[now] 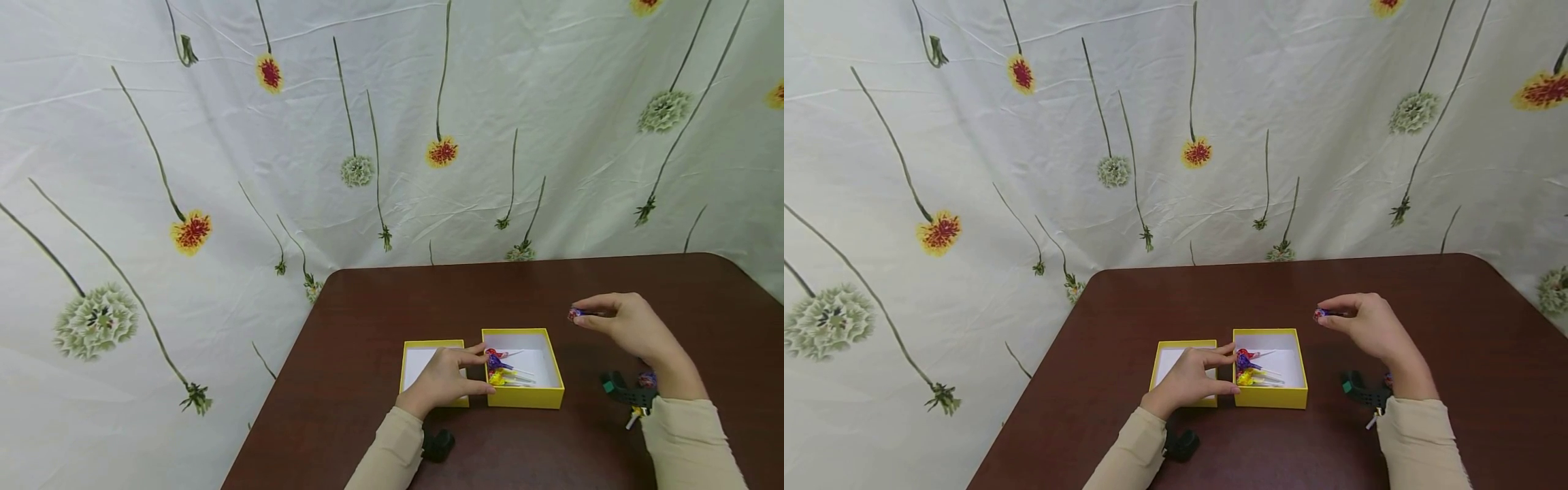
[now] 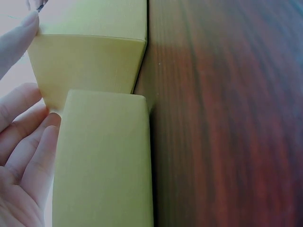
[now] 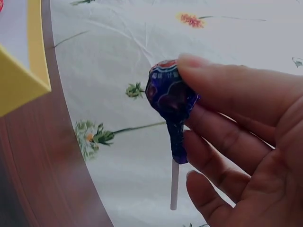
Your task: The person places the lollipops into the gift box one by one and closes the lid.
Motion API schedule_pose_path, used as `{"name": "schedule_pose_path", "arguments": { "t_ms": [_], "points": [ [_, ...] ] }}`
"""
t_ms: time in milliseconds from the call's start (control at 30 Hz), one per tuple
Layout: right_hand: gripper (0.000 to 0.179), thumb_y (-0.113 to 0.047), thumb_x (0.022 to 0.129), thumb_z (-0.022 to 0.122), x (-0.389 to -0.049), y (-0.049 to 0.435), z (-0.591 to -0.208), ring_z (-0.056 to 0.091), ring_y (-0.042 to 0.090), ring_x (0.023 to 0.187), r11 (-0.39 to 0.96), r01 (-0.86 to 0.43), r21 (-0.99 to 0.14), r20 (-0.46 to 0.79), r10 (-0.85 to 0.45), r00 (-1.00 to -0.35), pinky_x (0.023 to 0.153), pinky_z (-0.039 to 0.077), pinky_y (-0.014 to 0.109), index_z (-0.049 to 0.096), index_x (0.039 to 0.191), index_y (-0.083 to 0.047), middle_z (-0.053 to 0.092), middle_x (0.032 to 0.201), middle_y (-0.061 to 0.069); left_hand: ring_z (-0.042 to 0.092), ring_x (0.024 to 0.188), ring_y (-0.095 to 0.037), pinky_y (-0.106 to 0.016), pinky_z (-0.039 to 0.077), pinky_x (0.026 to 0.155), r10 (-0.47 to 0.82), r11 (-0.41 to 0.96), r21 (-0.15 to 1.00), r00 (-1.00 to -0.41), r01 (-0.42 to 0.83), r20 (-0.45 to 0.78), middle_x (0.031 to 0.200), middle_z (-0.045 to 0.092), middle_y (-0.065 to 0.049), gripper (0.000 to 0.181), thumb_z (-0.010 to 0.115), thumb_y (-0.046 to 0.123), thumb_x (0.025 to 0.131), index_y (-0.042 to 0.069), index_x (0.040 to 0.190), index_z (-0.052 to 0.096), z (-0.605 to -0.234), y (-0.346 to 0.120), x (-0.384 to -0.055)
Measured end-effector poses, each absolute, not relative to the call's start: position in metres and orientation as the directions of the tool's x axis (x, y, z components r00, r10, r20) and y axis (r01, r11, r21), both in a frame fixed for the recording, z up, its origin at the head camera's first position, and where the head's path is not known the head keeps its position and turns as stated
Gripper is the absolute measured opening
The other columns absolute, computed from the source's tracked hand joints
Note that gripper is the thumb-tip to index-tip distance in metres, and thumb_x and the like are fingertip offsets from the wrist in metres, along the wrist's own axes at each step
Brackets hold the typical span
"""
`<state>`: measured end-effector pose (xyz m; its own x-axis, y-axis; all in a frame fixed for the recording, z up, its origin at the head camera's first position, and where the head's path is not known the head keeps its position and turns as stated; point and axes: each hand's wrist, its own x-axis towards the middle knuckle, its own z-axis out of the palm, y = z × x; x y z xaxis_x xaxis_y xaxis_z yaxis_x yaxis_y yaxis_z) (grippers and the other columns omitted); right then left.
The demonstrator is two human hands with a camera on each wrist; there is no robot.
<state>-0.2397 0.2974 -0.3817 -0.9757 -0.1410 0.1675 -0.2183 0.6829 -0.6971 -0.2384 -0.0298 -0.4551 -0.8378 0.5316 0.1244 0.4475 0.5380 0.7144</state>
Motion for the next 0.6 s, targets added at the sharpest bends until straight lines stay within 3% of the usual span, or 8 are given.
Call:
{"name": "schedule_pose_path", "arguments": {
  "t_ms": [233, 467, 600],
  "points": [
    [0.036, -0.025, 0.093, 0.073, -0.240, 0.287, -0.380, 0.072, 0.022, 0.094, 0.638, -0.214, -0.740, 0.145, -0.159, -0.977, 0.077, 0.060, 0.038, 0.072, 0.119, -0.001, 0.072, 0.115, 0.019, 0.058, 0.131, -0.018, -0.024, 0.052, 0.099, 0.531, 0.537, 0.715, -0.838, 0.447, 0.126, 0.146, 0.056, 0.006, 0.054, 0.084, 0.035, 0.081, 0.012, 0.128, 0.070, -0.455, -0.029, -0.239],
    [0.032, -0.025, 0.092, 0.073, -0.241, 0.277, -0.378, 0.068, 0.020, 0.094, 0.641, -0.248, -0.726, 0.177, -0.173, -0.969, 0.073, 0.057, 0.025, 0.074, 0.116, -0.004, 0.073, 0.113, 0.016, 0.058, 0.130, -0.019, -0.024, 0.053, 0.098, 0.532, 0.537, 0.710, -0.836, 0.456, 0.134, 0.146, 0.056, 0.004, 0.054, 0.084, 0.034, 0.081, 0.012, 0.128, 0.070, -0.455, -0.029, -0.240],
    [0.029, -0.026, 0.093, 0.073, -0.243, 0.270, -0.378, 0.065, 0.019, 0.094, 0.628, -0.250, -0.737, 0.175, -0.181, -0.968, 0.072, 0.057, 0.027, 0.075, 0.114, -0.006, 0.074, 0.110, 0.013, 0.059, 0.130, -0.018, -0.024, 0.053, 0.098, 0.529, 0.541, 0.708, -0.838, 0.455, 0.134, 0.146, 0.056, 0.004, 0.054, 0.084, 0.034, 0.081, 0.012, 0.128, 0.070, -0.456, -0.028, -0.240]
  ]
}}
